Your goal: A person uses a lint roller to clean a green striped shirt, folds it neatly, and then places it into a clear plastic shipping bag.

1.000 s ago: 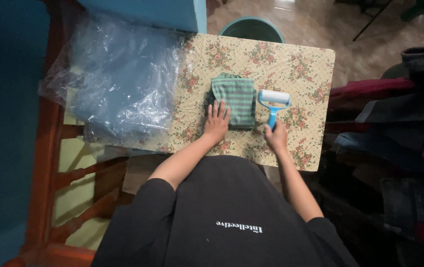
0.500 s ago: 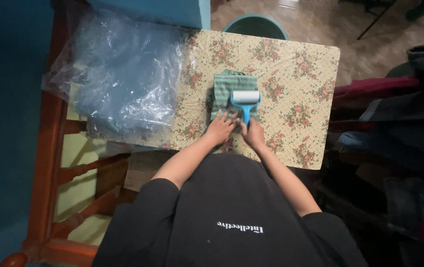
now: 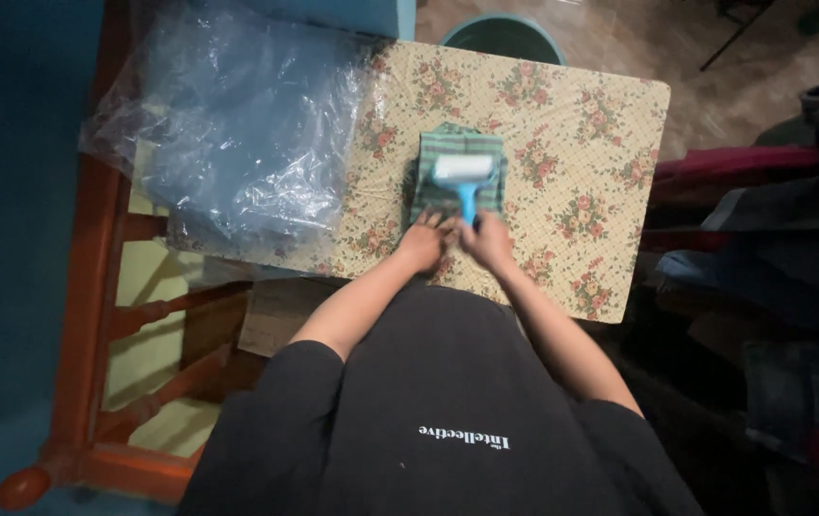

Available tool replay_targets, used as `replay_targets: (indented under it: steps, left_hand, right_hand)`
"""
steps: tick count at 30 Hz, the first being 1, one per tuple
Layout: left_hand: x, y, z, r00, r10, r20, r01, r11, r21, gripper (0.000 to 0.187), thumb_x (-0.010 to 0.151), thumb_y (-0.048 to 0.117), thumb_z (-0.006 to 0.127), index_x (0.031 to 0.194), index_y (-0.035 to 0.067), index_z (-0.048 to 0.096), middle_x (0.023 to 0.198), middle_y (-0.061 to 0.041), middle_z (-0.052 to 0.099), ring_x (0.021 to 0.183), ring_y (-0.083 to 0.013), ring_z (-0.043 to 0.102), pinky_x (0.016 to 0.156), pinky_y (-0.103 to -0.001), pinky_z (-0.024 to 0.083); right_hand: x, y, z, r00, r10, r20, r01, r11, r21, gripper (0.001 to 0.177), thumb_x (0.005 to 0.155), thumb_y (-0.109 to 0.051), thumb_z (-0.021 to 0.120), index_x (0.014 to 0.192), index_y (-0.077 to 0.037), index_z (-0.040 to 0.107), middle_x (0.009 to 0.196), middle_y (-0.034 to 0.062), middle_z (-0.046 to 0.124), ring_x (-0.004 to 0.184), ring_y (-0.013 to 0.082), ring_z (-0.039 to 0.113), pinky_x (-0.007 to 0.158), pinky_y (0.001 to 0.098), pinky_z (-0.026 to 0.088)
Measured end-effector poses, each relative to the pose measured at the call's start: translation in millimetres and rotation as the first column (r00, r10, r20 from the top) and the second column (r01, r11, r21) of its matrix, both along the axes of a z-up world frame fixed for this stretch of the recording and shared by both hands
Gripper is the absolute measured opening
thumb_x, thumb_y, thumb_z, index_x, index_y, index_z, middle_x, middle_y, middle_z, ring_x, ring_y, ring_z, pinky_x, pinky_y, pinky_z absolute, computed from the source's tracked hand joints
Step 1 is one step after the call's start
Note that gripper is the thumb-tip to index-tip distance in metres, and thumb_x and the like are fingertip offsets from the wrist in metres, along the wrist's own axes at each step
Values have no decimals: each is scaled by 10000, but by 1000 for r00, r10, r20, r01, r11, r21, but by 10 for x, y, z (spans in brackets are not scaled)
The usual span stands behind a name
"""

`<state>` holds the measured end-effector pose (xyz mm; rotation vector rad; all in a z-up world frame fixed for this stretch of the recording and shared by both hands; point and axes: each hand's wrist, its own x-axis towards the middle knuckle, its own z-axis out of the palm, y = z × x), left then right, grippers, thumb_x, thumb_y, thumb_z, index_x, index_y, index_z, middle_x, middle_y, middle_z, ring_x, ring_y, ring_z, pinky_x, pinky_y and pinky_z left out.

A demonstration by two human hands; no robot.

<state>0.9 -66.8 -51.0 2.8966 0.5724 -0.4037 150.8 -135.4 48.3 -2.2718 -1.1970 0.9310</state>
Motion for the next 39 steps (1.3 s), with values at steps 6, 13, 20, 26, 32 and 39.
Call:
replay_targets:
  steps: [6,13,20,26,32,39]
  left_hand:
    - [-22,27,559,995,-98,-16,99,992,82,411,858,436,659,1135,160,786,1431,-77,652,1464,-435,382,1217,-652,222]
    - [-103,181,-17,980,111,165,-81,981,-178,467,908,396,708,1290,130,684,1498,-128,550,1472,-385,409,1198,-607,347]
    - [-906,521,203,629,751,203,-562,619,-548,329,977,349,585,1210,168,731,1186,-106,735,1162,-327,684,1025,-505,525]
    - [-1682,730,477,354,783,511,-705,582,-405,142,915,300,646,979,218,743,857,-40,717,830,-311,731,768,-451,591]
    - [-2239,824,913,135,744,654,-863,412,-291,189,849,146,715,1035,137,680,1035,-51,626,943,-321,710,776,-436,605]
    - [-2678,936,1190,77,971,224,-917,158,-367,598,948,175,706,1503,91,499,1596,-264,325,1234,-498,630,1024,-598,558]
  right_hand:
    - [-22,382,-362,994,105,-35,-101,991,91,448,966,-470,688,974,-23,725,874,260,713,938,484,708,795,574,543]
    - [865,436,-938,967,-103,231,16,936,351,343,952,-281,750,1119,-3,640,938,280,651,980,522,663,838,596,517]
    - [1987,-320,-2119,848,-327,417,248,940,232,331,937,-307,787,1102,-38,685,937,249,654,946,480,686,819,550,554]
    - [1455,98,-1520,688,-374,622,81,891,446,646,830,-363,854,1309,-38,568,1167,245,532,1105,477,542,891,586,492]
    - [-508,1301,-704,868,157,472,-465,589,661,671,746,-31,854,1360,93,615,1276,351,618,1239,542,552,1102,603,383]
    - [-2525,2154,-60,572,723,389,-819,526,226,794,889,-294,751,1583,-179,384,1504,174,470,1424,363,464,975,551,531]
